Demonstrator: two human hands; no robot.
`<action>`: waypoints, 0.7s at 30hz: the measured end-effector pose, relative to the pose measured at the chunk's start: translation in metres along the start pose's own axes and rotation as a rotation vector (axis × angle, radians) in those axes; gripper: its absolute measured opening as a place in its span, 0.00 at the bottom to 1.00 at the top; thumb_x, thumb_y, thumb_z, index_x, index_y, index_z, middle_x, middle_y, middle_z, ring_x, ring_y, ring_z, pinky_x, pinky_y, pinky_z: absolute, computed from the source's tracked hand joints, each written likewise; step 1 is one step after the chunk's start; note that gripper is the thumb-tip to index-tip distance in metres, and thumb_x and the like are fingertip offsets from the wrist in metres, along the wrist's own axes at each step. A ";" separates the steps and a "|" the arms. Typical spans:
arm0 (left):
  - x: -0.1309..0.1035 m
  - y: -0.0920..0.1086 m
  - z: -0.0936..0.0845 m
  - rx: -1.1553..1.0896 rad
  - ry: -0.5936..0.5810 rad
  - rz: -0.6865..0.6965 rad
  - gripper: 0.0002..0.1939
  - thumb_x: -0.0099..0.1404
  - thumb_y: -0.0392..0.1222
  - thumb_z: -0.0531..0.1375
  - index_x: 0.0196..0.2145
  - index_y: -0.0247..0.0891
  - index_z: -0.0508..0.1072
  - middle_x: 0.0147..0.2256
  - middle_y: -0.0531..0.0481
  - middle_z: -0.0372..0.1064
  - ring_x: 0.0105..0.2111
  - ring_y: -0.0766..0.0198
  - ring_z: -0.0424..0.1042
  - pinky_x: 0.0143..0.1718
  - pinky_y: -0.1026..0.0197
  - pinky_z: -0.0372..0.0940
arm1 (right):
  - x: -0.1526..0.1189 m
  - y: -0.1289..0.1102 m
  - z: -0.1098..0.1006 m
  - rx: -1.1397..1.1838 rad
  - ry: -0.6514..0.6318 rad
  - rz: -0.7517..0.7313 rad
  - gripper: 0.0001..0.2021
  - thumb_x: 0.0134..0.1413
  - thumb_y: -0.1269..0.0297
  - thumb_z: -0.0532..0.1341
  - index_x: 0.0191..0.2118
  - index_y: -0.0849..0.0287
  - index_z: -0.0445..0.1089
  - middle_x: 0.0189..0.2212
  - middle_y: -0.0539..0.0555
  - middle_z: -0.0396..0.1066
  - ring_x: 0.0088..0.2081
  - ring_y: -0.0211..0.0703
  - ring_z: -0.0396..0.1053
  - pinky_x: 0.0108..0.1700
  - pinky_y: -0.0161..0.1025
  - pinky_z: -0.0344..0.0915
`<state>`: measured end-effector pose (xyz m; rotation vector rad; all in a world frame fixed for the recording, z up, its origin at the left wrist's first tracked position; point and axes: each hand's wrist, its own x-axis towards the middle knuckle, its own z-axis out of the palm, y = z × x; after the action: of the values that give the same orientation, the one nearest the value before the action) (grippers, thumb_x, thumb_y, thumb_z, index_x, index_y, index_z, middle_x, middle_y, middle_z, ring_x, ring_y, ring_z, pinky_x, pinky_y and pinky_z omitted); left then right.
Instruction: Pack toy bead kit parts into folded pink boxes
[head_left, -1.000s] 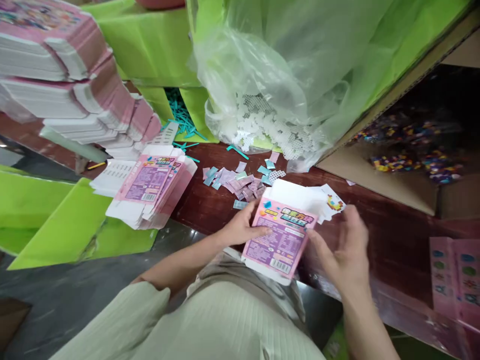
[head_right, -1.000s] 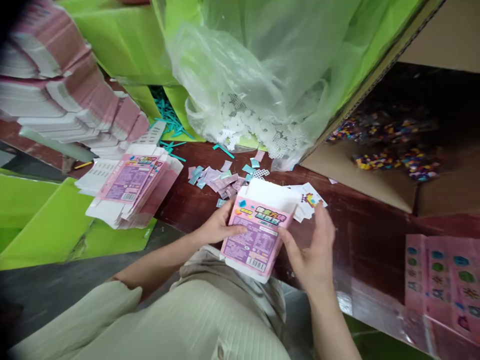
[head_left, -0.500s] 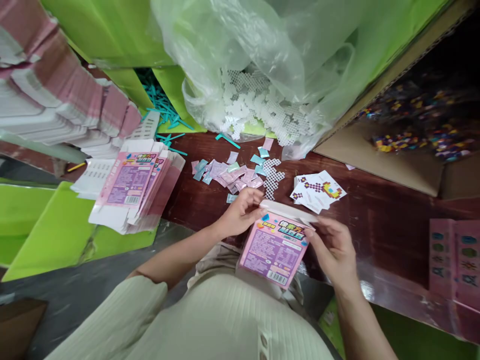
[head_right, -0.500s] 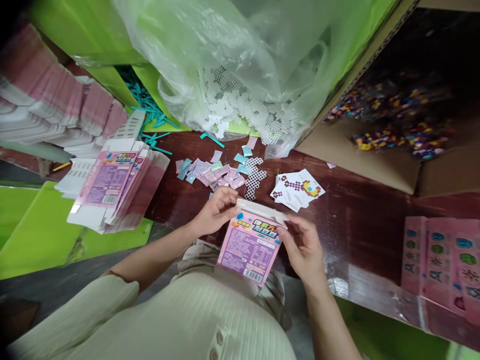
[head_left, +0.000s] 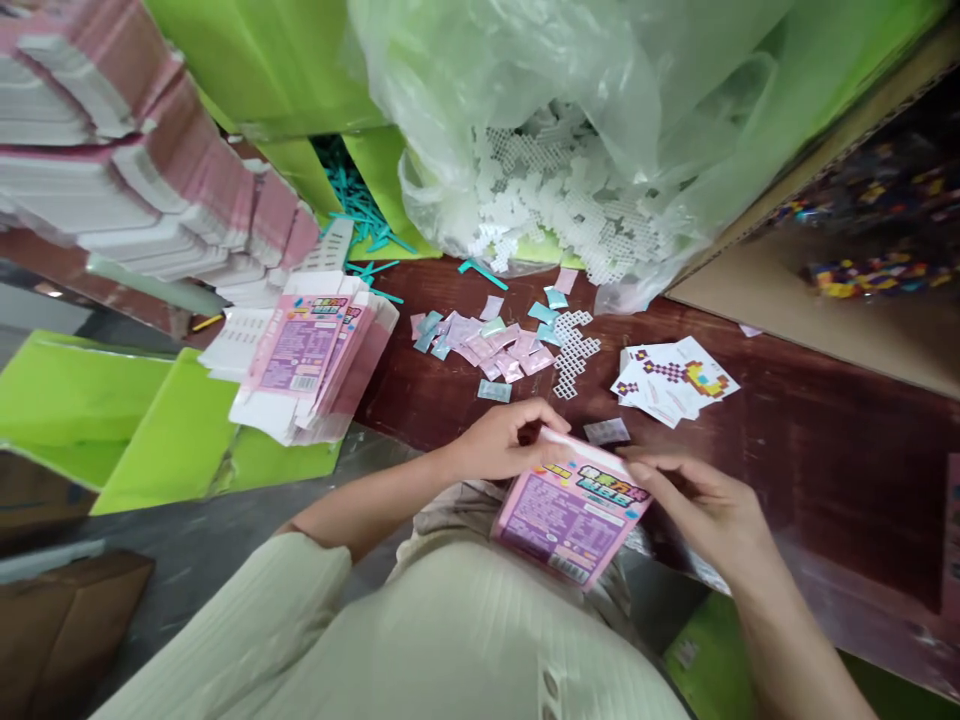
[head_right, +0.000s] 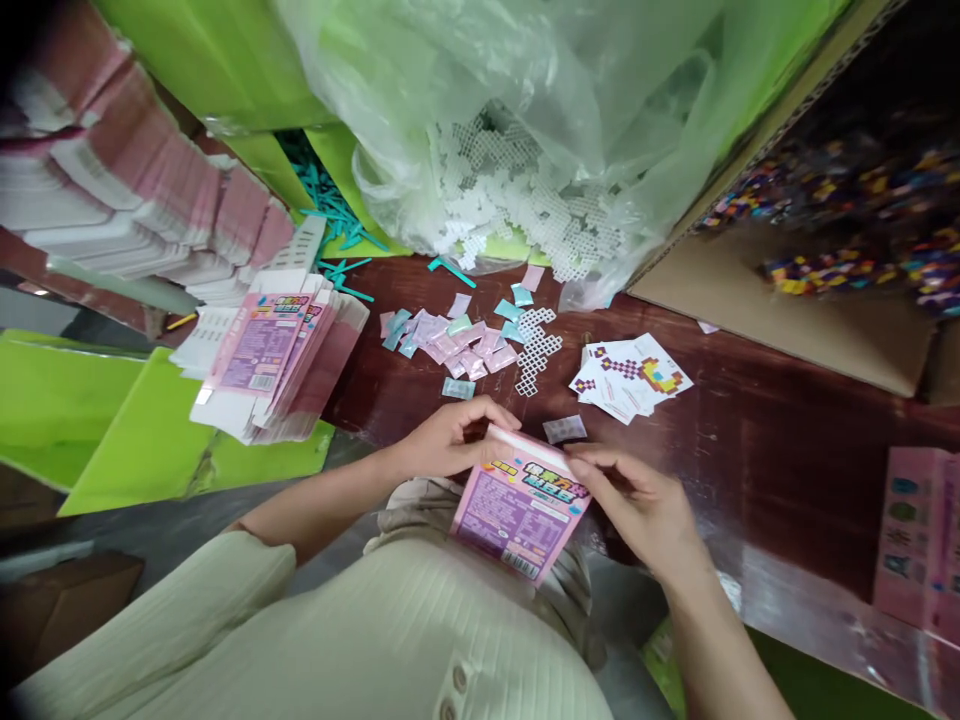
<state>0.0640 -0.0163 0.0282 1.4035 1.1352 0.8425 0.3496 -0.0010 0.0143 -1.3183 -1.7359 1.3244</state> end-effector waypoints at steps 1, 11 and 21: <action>-0.004 -0.001 -0.001 0.034 -0.007 0.043 0.19 0.67 0.52 0.71 0.48 0.38 0.78 0.47 0.43 0.80 0.44 0.57 0.79 0.47 0.58 0.71 | 0.000 0.000 -0.003 -0.023 -0.056 -0.035 0.14 0.64 0.45 0.68 0.40 0.49 0.84 0.42 0.53 0.85 0.42 0.48 0.83 0.46 0.41 0.80; -0.052 -0.019 -0.035 0.020 0.502 0.183 0.10 0.70 0.47 0.70 0.39 0.39 0.79 0.45 0.42 0.81 0.47 0.57 0.81 0.48 0.56 0.72 | 0.172 -0.058 0.055 -0.518 -0.044 -0.413 0.18 0.72 0.52 0.57 0.53 0.55 0.80 0.53 0.61 0.81 0.57 0.57 0.77 0.63 0.55 0.70; -0.146 -0.073 -0.074 0.768 0.950 0.038 0.07 0.72 0.42 0.66 0.44 0.40 0.73 0.53 0.39 0.74 0.59 0.48 0.73 0.61 0.42 0.68 | 0.312 -0.119 0.209 -0.912 -0.123 -0.110 0.21 0.70 0.73 0.51 0.63 0.68 0.71 0.55 0.73 0.76 0.56 0.58 0.75 0.56 0.49 0.69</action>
<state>-0.0614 -0.1361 -0.0172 1.6542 2.3433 1.2215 0.0188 0.2125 0.0203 -1.5602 -2.6018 0.5292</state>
